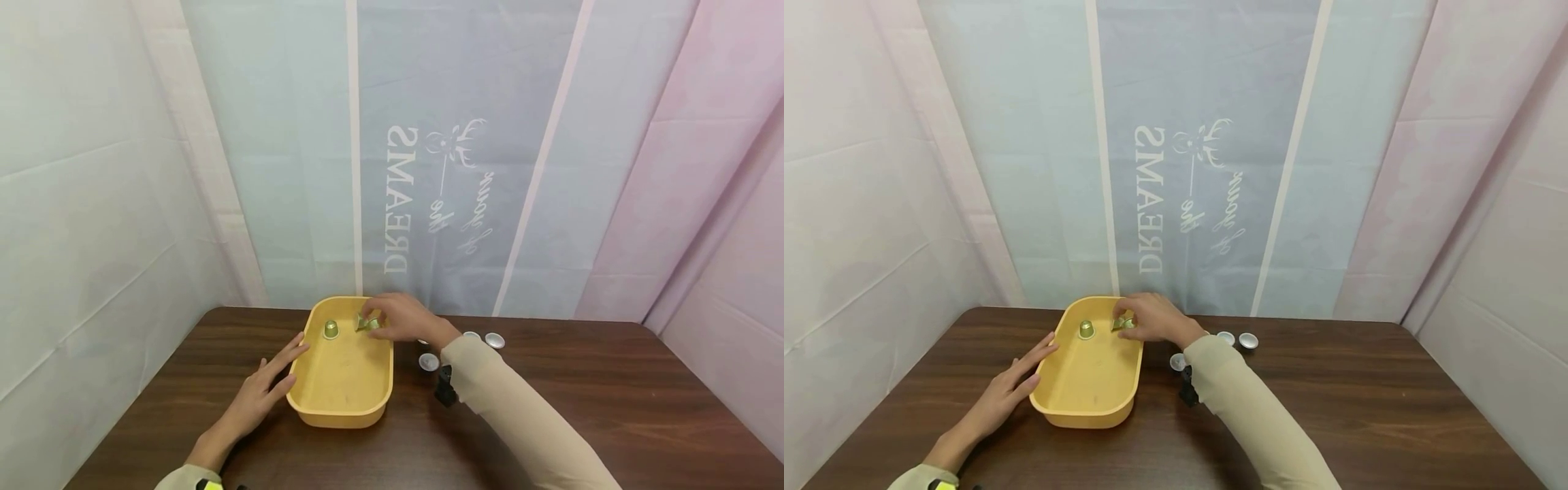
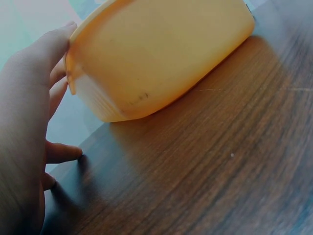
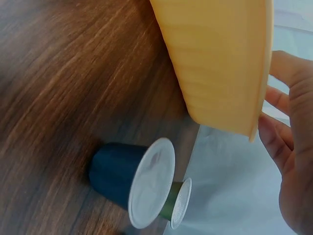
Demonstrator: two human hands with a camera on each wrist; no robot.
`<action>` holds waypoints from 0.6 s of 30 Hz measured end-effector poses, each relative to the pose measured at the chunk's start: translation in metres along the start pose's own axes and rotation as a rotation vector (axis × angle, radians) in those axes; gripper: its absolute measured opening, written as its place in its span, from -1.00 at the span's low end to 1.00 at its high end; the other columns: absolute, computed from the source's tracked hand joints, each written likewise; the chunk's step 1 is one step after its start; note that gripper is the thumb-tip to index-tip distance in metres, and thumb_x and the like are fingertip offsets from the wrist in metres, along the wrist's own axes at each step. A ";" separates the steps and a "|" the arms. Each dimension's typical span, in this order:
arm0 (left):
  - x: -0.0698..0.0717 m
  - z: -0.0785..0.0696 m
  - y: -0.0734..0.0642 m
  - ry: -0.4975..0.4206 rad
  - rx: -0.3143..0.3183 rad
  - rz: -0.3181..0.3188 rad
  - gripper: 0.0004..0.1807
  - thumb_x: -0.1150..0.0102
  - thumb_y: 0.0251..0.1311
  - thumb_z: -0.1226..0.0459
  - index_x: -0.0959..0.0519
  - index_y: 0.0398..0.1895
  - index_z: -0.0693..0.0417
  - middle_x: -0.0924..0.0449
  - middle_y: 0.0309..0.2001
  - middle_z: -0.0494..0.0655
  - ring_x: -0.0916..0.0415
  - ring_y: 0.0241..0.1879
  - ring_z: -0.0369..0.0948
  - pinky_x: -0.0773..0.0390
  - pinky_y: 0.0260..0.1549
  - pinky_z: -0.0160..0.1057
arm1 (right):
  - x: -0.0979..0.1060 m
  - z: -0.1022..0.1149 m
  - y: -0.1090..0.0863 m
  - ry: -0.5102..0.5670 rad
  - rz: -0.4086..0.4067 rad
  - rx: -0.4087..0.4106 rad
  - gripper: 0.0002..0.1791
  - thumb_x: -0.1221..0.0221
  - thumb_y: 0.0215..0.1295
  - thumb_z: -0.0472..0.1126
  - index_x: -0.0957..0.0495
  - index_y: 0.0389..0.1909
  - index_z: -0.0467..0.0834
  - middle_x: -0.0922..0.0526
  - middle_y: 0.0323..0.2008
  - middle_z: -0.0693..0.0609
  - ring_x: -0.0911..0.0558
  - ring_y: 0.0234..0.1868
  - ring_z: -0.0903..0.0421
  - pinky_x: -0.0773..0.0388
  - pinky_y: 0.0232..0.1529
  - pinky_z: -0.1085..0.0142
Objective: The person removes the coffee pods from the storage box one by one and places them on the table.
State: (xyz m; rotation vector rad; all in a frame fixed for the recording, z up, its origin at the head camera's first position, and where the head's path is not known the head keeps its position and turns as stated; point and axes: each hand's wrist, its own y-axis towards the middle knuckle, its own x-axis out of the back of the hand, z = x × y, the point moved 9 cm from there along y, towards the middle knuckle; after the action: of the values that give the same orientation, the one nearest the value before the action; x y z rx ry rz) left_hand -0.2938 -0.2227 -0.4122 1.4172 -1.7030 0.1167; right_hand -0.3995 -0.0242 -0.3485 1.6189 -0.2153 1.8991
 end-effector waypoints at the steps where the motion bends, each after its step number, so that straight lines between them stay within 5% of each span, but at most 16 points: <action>1: 0.000 0.000 0.000 -0.001 -0.001 -0.001 -0.45 0.00 0.37 0.32 -0.26 0.42 -0.11 -0.06 0.47 -0.14 -0.18 0.33 0.04 0.12 0.03 0.57 | -0.001 -0.001 0.001 -0.003 0.006 -0.007 -0.66 -0.34 0.13 -0.02 -0.61 -0.08 -0.02 -0.65 -0.14 0.12 -0.66 -0.31 0.14 -0.50 -0.33 0.32; 11: -0.002 0.001 0.000 -0.002 -0.006 0.003 -0.44 0.01 0.36 0.34 -0.25 0.42 -0.10 -0.05 0.47 -0.16 -0.18 0.33 0.06 0.13 0.03 0.57 | -0.010 -0.012 0.010 -0.097 0.030 -0.069 -0.63 -0.37 0.07 0.05 -0.62 -0.09 0.06 -0.66 -0.22 0.13 -0.51 -0.43 0.32 -0.45 -0.39 0.34; 18: -0.001 0.000 0.000 -0.010 0.000 0.000 -0.43 0.00 0.36 0.34 -0.25 0.42 -0.11 -0.04 0.48 -0.17 -0.16 0.33 0.08 0.14 0.03 0.57 | -0.012 -0.009 0.015 -0.141 0.082 -0.075 -0.62 -0.36 0.07 0.05 -0.64 -0.09 0.04 -0.64 -0.17 0.11 -0.51 -0.38 0.20 -0.46 -0.43 0.30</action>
State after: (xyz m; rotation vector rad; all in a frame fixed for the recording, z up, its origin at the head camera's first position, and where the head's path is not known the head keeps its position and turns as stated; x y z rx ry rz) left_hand -0.2939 -0.2222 -0.4129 1.4201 -1.7115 0.1100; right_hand -0.4152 -0.0360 -0.3578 1.7178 -0.4124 1.8152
